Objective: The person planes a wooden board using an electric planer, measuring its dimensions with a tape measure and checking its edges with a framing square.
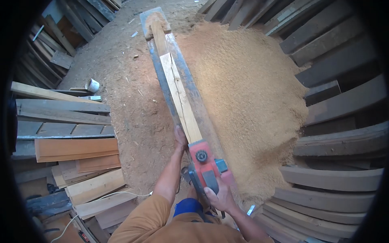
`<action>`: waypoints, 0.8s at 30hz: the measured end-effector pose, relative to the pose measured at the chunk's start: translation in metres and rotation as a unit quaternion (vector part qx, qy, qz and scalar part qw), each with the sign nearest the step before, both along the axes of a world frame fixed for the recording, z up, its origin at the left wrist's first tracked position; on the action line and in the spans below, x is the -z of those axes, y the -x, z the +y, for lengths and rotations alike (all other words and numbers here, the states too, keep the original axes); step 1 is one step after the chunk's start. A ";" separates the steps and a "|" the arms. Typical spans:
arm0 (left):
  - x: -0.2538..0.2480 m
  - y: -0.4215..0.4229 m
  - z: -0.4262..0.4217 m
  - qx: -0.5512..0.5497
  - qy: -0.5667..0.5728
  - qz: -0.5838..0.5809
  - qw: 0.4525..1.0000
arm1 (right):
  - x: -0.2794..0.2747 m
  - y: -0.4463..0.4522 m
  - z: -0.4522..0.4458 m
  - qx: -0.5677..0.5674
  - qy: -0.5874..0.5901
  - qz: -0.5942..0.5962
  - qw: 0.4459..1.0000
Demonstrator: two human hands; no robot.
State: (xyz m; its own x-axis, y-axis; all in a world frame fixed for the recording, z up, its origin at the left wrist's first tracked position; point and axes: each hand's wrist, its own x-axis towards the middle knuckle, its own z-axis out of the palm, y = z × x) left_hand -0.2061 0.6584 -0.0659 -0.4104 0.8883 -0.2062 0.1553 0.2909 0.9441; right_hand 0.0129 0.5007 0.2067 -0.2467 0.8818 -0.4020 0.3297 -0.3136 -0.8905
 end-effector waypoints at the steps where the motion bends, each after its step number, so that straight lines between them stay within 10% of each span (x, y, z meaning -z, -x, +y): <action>1: 0.003 0.001 -0.001 0.004 0.004 -0.007 1.000 | 0.003 0.009 0.018 -0.001 -0.005 0.003 1.000; 12: -0.018 0.001 0.008 0.032 0.010 -0.111 0.993 | 0.004 0.134 0.305 0.034 -0.144 0.005 0.989; 15: -0.009 0.006 0.004 0.000 0.003 0.019 1.000 | -0.013 0.161 0.382 0.011 -0.104 -0.015 0.994; 18: 0.080 0.021 -0.015 0.006 0.058 -0.148 0.987 | 0.001 0.189 0.463 0.039 -0.103 -0.015 0.994; 24: 0.033 0.014 -0.008 0.033 0.162 -0.083 0.983 | 0.027 0.193 0.500 0.025 -0.096 0.048 0.994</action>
State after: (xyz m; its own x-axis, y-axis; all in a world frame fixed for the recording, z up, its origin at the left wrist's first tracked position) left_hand -0.2206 0.6507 -0.0985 -0.2910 0.7887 -0.5415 0.0358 0.5746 0.8177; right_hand -0.1802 1.0007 0.1801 -0.2302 0.9518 -0.2028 0.2295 -0.1494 -0.9618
